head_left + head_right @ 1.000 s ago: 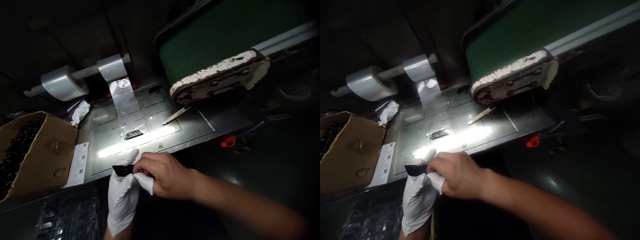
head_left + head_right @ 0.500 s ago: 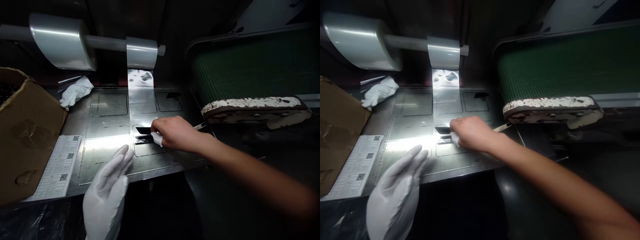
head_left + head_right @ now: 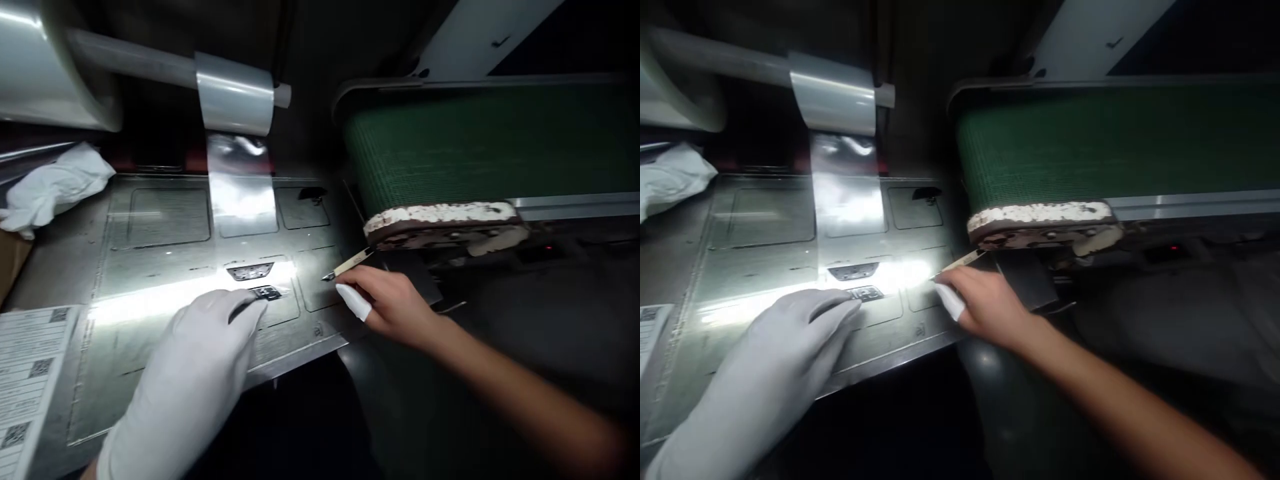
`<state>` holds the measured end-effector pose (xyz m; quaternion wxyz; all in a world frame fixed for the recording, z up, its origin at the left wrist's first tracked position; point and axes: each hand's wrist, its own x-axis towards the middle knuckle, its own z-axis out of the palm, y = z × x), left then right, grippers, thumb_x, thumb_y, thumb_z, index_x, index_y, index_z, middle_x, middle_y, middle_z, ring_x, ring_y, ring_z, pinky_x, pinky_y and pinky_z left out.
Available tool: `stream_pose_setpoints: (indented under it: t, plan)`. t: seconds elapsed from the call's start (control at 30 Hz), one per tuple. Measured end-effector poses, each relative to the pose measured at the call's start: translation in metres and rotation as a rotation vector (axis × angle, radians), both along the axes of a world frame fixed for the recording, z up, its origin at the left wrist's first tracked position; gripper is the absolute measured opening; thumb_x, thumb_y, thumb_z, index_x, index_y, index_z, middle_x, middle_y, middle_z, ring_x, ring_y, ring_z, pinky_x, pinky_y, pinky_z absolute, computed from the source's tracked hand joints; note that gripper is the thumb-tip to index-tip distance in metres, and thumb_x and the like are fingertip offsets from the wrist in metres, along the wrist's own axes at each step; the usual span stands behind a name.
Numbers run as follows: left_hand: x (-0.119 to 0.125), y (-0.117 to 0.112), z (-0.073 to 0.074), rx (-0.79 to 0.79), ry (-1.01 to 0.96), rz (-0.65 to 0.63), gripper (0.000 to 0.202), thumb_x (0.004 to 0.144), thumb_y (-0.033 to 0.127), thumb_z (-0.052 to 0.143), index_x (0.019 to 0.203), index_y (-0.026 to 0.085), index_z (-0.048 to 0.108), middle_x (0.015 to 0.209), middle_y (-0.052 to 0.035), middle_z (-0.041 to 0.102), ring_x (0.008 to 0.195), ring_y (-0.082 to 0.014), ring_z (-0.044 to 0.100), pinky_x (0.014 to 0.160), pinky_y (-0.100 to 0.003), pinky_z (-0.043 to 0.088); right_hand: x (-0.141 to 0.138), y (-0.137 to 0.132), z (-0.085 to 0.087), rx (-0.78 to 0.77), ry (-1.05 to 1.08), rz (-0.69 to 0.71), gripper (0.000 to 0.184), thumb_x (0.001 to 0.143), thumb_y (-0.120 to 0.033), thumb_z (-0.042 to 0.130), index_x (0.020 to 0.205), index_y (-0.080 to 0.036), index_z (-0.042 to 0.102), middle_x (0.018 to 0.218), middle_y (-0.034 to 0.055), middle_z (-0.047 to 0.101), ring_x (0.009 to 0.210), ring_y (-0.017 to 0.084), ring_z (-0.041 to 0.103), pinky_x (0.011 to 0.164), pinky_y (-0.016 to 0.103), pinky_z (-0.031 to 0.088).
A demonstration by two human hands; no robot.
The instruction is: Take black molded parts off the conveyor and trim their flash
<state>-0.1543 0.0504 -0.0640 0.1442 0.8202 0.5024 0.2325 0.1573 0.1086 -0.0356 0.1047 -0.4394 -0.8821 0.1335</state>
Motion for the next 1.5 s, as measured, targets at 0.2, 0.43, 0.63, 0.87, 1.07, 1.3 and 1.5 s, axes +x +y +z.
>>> stream_pose_setpoints:
  t: [0.2,0.43,0.63,0.87,1.07,1.3,1.5]
  plan:
    - [0.022,0.028,0.008,0.070,0.474,-0.158,0.037,0.093,0.003,0.046,0.118,0.019,0.068,0.108,-0.0141,0.070,0.086,-0.0324,0.063,0.070,-0.044,0.052,0.058,-0.005,-0.035,0.158,-0.124,-0.134,0.081,0.068,0.006,0.047,0.147,-0.011,0.055,0.153,0.0178,0.056,0.144,0.034,0.047,0.119,0.054,0.043]
    - [0.037,0.026,0.022,0.149,0.611,-0.122,0.029,0.101,0.008,0.040,0.107,0.012,0.068,0.097,-0.0148,0.069,0.085,-0.0335,0.064,0.070,-0.043,0.045,0.063,0.009,-0.047,0.108,-0.011,-0.131,0.053,0.074,0.004,0.048,0.121,-0.013,0.066,0.120,0.0157,0.067,0.115,0.031,0.062,0.102,0.047,0.052]
    - [0.041,-0.016,0.010,0.123,0.570,-0.087,0.027,0.104,0.010,0.041,0.112,0.014,0.067,0.099,-0.0117,0.070,0.085,-0.0280,0.064,0.071,-0.040,0.048,0.052,-0.041,-0.037,-0.025,0.248,-0.127,0.021,0.097,-0.023,0.055,0.118,-0.021,0.059,0.107,0.0082,0.070,0.090,0.023,0.068,0.077,0.034,0.053]
    - [0.012,-0.055,-0.011,0.144,0.182,-0.085,0.027,0.101,0.013,0.054,0.125,0.019,0.063,0.121,-0.0127,0.073,0.109,-0.0279,0.068,0.090,-0.043,0.057,0.003,-0.032,-0.021,-0.035,0.208,0.071,0.025,0.099,-0.022,0.056,0.120,-0.018,0.068,0.110,0.0077,0.075,0.098,0.023,0.070,0.082,0.033,0.050]
    - [-0.019,-0.040,0.000,0.144,-0.006,0.224,0.016,0.097,0.016,0.064,0.113,0.018,0.066,0.137,-0.0155,0.065,0.137,-0.0298,0.055,0.117,-0.051,0.047,-0.058,-0.003,-0.013,-0.011,-0.006,0.278,0.049,0.079,-0.006,0.058,0.124,-0.020,0.071,0.113,0.0059,0.071,0.094,0.022,0.066,0.070,0.031,0.042]
    - [-0.016,-0.007,0.003,-0.041,0.110,0.157,0.013,0.097,0.022,0.064,0.108,0.018,0.071,0.147,-0.0132,0.058,0.146,-0.0316,0.046,0.127,-0.053,0.037,-0.086,0.010,-0.013,-0.054,-0.158,0.362,0.052,0.077,-0.006,0.056,0.124,-0.022,0.072,0.115,0.0065,0.071,0.085,0.021,0.064,0.061,0.032,0.034]
    - [-0.019,-0.005,0.001,-0.119,0.092,0.142,0.010,0.098,0.024,0.065,0.105,0.019,0.070,0.145,-0.0116,0.059,0.144,-0.0295,0.047,0.120,-0.050,0.043,0.027,0.013,-0.010,0.068,-0.148,0.334,0.050,0.079,-0.006,0.055,0.124,-0.022,0.069,0.114,0.0060,0.072,0.094,0.023,0.068,0.069,0.030,0.047]
